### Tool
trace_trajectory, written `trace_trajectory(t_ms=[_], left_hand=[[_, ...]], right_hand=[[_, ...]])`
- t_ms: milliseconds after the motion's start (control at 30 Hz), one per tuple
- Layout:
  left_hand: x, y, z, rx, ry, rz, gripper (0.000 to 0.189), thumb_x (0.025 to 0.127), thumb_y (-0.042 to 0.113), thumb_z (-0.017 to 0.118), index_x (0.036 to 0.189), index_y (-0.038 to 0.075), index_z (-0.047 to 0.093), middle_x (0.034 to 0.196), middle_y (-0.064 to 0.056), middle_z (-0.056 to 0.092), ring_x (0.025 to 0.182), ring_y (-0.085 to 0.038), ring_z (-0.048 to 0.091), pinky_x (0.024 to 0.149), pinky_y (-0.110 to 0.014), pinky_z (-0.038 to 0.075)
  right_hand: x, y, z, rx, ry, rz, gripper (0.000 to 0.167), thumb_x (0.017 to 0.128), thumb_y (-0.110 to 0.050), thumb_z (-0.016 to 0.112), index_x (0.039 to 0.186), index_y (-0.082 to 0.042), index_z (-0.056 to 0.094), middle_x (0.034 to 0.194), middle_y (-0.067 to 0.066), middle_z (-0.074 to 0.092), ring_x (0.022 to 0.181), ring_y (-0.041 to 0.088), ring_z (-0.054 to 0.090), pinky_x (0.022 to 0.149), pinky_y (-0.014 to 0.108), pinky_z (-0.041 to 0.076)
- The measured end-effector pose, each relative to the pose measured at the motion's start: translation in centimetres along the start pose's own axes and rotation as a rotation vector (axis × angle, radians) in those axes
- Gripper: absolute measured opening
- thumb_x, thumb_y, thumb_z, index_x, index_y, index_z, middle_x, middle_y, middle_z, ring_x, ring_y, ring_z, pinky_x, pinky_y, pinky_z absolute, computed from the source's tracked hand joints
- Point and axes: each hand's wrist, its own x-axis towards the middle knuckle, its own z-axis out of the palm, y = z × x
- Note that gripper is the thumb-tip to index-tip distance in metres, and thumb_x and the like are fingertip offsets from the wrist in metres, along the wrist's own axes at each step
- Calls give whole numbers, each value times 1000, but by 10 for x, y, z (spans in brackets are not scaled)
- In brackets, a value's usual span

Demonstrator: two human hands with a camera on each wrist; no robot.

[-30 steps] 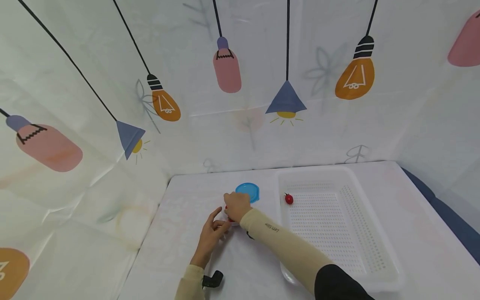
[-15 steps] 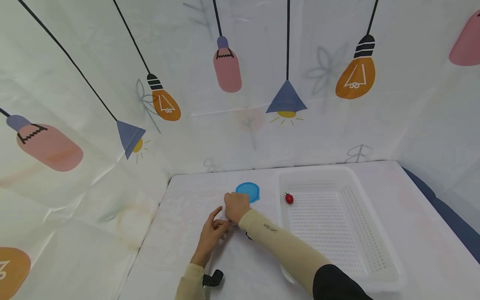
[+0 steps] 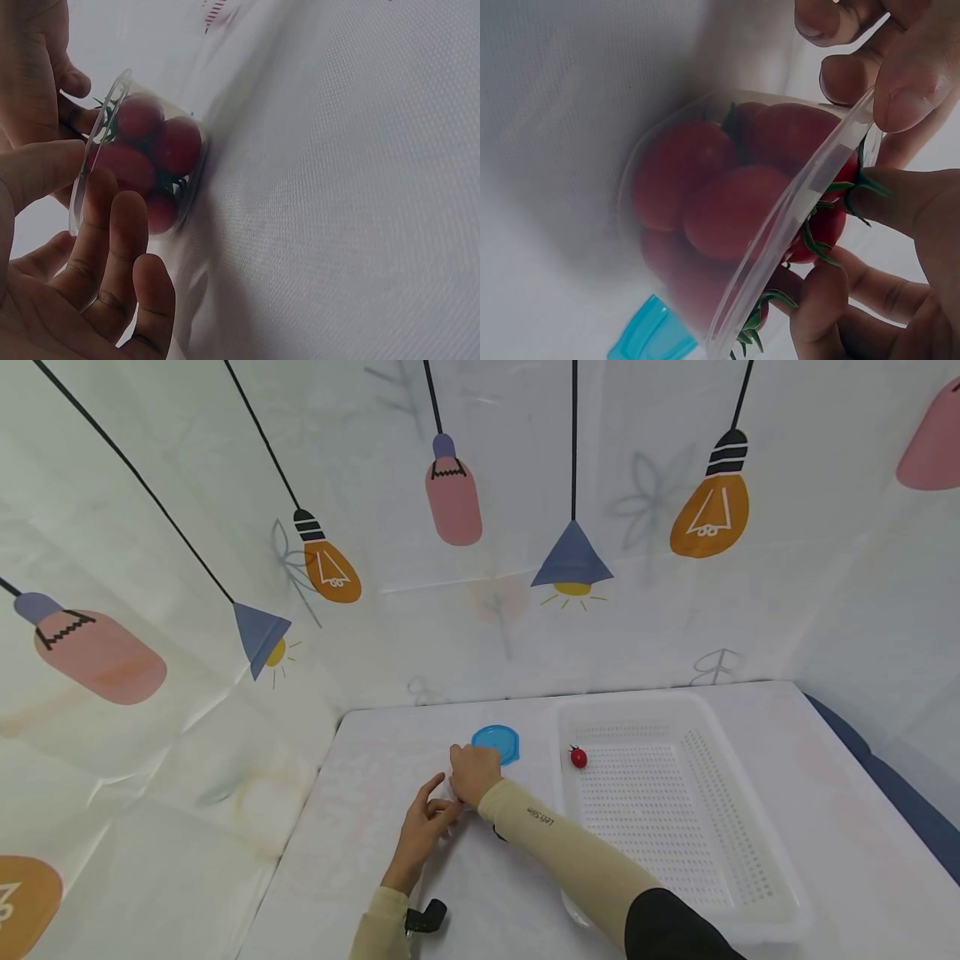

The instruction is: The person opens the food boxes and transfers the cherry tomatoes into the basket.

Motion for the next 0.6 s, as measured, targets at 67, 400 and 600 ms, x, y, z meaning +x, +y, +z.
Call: trace_trajectory(t_ms=[67,400,600], left_hand=[[0,0,0,7,1,-5,66,95,10,70,153,0,39,97,-17,71,92,-49,66,69,-39,53],[-1,1,0,8,6,-3,68,95,12,71,152,-1,38,96,-17,71,90,-48,66,66,-36,52],[-1,3,1,18,6,-10,68,95,12,71,152,-1,39,96,-17,71,91,-47,66,67,-35,52]], right_hand=[[0,0,0,12,-1,-2,30,89,-36,78,97,-10,63,71,3,62,59,18,61,56,37,54],[-1,5,-3,128,-41,-17,25,85,-27,75,95,-10,60,63,-1,54,53,13,51,50,33,48],[-2,7,-5,192,-57,-28,24,82,-24,75,97,-9,64,69,0,61,58,13,55,53,36,51]])
